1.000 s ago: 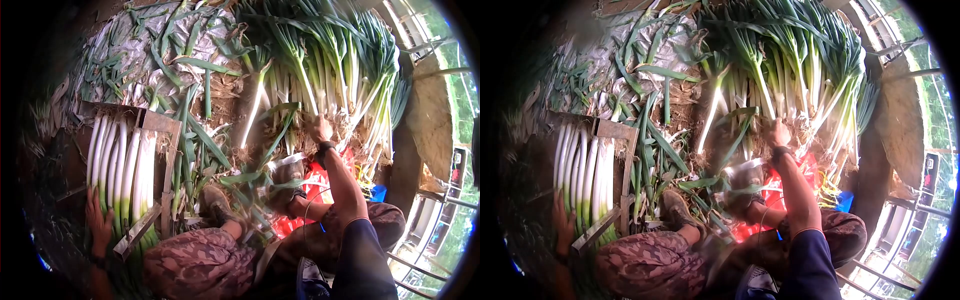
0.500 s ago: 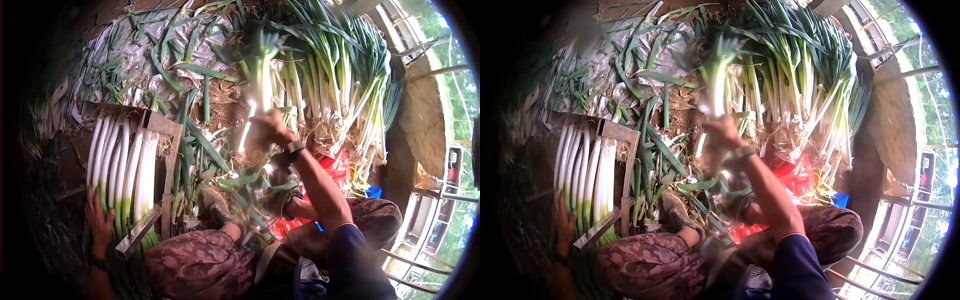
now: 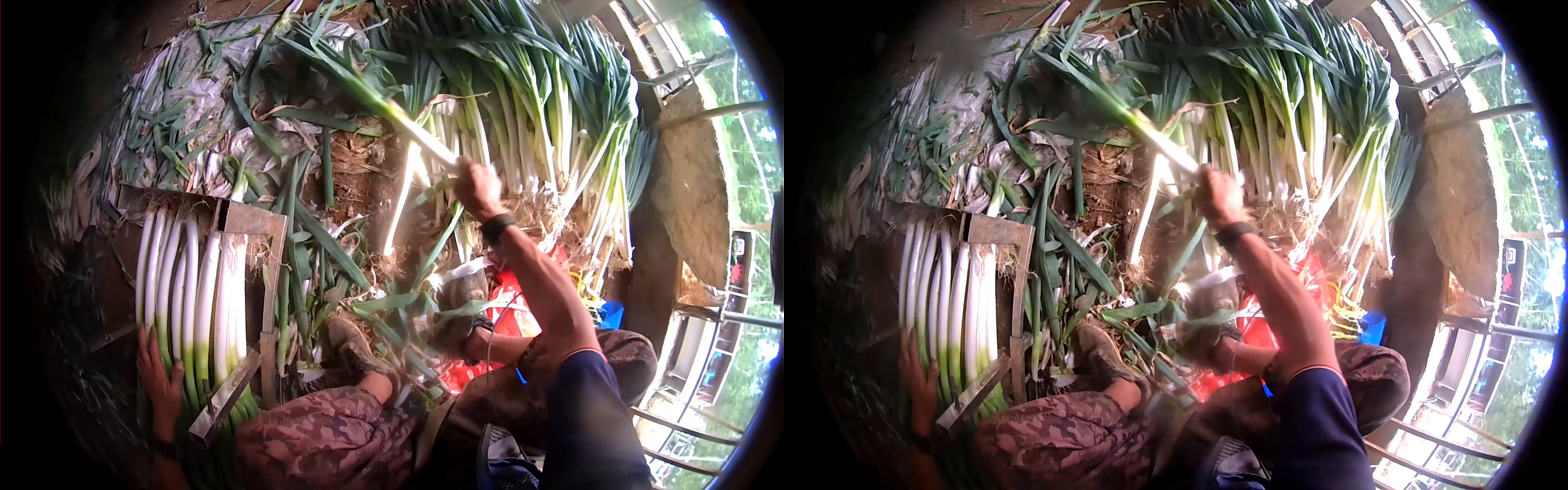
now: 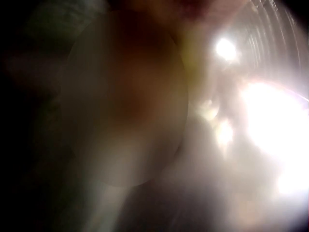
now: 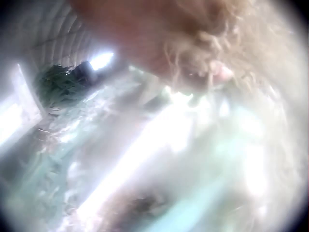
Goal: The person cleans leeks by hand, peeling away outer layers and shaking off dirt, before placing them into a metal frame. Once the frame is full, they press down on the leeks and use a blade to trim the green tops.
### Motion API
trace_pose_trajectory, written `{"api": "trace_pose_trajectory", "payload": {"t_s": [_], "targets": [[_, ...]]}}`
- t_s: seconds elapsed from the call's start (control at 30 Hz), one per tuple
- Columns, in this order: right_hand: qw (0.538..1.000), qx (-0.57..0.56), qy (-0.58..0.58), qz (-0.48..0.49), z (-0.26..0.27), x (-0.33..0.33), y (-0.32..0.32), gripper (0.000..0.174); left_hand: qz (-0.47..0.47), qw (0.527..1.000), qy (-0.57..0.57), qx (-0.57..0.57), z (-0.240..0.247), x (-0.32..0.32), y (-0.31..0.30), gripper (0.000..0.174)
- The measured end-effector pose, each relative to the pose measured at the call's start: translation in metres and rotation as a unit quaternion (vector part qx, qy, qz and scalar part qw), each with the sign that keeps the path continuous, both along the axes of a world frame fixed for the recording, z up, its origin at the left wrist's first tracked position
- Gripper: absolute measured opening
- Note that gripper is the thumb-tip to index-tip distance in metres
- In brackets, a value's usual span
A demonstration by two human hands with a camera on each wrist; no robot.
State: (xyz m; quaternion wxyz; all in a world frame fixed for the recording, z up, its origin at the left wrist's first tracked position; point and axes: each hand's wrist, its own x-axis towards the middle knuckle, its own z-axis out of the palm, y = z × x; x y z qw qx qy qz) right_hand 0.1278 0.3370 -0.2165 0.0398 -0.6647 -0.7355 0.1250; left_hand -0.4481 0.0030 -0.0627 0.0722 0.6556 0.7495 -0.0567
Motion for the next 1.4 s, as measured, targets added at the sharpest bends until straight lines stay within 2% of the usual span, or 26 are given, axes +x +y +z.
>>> {"api": "trace_pose_trajectory", "payload": {"t_s": [0.07,0.13,0.2,0.27,0.3,0.33,0.43,0.47,0.53,0.6,0.67,0.8,0.87,0.93,1.0,1.03,1.07,1.1,1.13,1.17,1.2,1.27,1.33,1.4], "targets": [[0.998,0.047,0.007,-0.049,-0.004,0.027,0.014,0.014,0.008,1.000,-0.005,-0.008,0.003,0.004,0.001,0.085],[0.995,0.055,-0.035,-0.077,-0.022,0.046,0.027,0.017,0.010,1.000,0.003,-0.010,0.004,0.008,0.003,0.084],[0.984,-0.050,-0.047,-0.164,-0.039,0.051,0.030,0.025,0.012,1.000,0.012,-0.013,0.005,0.008,0.004,0.083],[0.980,-0.031,-0.065,-0.188,-0.056,0.043,0.024,0.025,0.016,0.999,0.015,-0.026,0.004,0.004,0.002,0.081],[0.979,-0.021,-0.079,-0.189,-0.054,0.040,0.022,0.033,0.018,0.999,0.017,-0.028,0.004,0.004,0.001,0.081],[0.979,-0.022,-0.079,-0.188,-0.048,0.042,0.023,0.033,0.012,0.999,0.022,-0.023,0.004,0.004,0.000,0.080],[0.968,-0.178,0.013,-0.179,-0.039,0.056,0.036,0.045,0.004,1.000,0.017,-0.006,0.002,0.007,-0.001,0.078],[0.969,-0.172,0.027,-0.178,-0.042,0.054,0.035,0.039,0.002,1.000,0.014,0.005,0.003,0.008,0.000,0.076],[0.961,-0.218,0.038,-0.169,-0.037,0.046,0.027,0.049,0.006,1.000,0.016,0.003,0.008,0.011,0.003,0.074],[0.980,-0.153,-0.030,-0.121,-0.022,0.029,0.002,0.035,0.013,1.000,0.018,0.001,0.009,0.014,0.003,0.073],[0.976,-0.173,-0.047,-0.126,-0.027,0.026,-0.019,0.031,0.012,1.000,0.006,0.015,0.009,0.016,0.004,0.071],[0.988,-0.077,-0.014,-0.131,-0.066,0.032,-0.079,0.031,0.016,1.000,0.009,0.023,0.002,0.007,-0.001,0.071],[0.988,-0.131,0.002,-0.087,-0.009,0.012,-0.110,0.030,0.020,0.999,-0.003,0.027,0.000,0.004,-0.003,0.071],[0.990,-0.123,0.016,-0.063,0.015,0.011,-0.127,0.027,0.028,0.998,-0.053,0.020,0.010,0.007,0.000,0.071],[0.994,-0.091,-0.060,0.020,0.038,0.022,-0.133,0.024,0.032,0.995,-0.089,0.033,0.029,0.010,-0.002,0.073],[0.996,-0.036,-0.081,0.032,0.033,0.039,-0.127,0.019,0.027,0.991,-0.126,0.025,0.041,0.010,-0.004,0.074],[0.982,0.064,-0.158,0.084,0.052,0.051,-0.122,0.014,0.022,0.987,-0.161,0.015,0.051,0.009,-0.010,0.075],[0.977,-0.007,-0.206,0.052,0.076,0.060,-0.108,0.013,0.018,0.987,-0.161,0.019,0.059,0.001,-0.020,0.071],[0.973,0.035,-0.222,0.046,0.096,0.072,-0.093,0.014,0.019,0.987,-0.155,0.025,0.076,0.003,-0.029,0.071],[0.947,0.166,-0.254,0.105,0.111,0.096,-0.081,0.014,0.001,0.986,-0.169,0.009,0.103,0.011,-0.036,0.066],[0.898,0.294,-0.284,0.161,0.126,0.113,-0.070,0.014,-0.017,0.983,-0.183,-0.006,0.129,0.022,-0.044,0.062],[0.920,0.156,-0.347,0.096,0.231,0.086,-0.068,0.013,-0.026,0.986,-0.158,0.036,0.172,0.059,-0.060,0.057],[0.895,0.222,-0.364,0.134,0.280,0.084,-0.071,0.011,-0.085,0.988,-0.101,0.077,0.210,0.106,-0.070,0.058],[0.879,0.230,-0.388,0.154,0.321,0.072,-0.085,0.010,-0.114,0.984,-0.097,0.092,0.244,0.188,-0.063,0.056]]}}
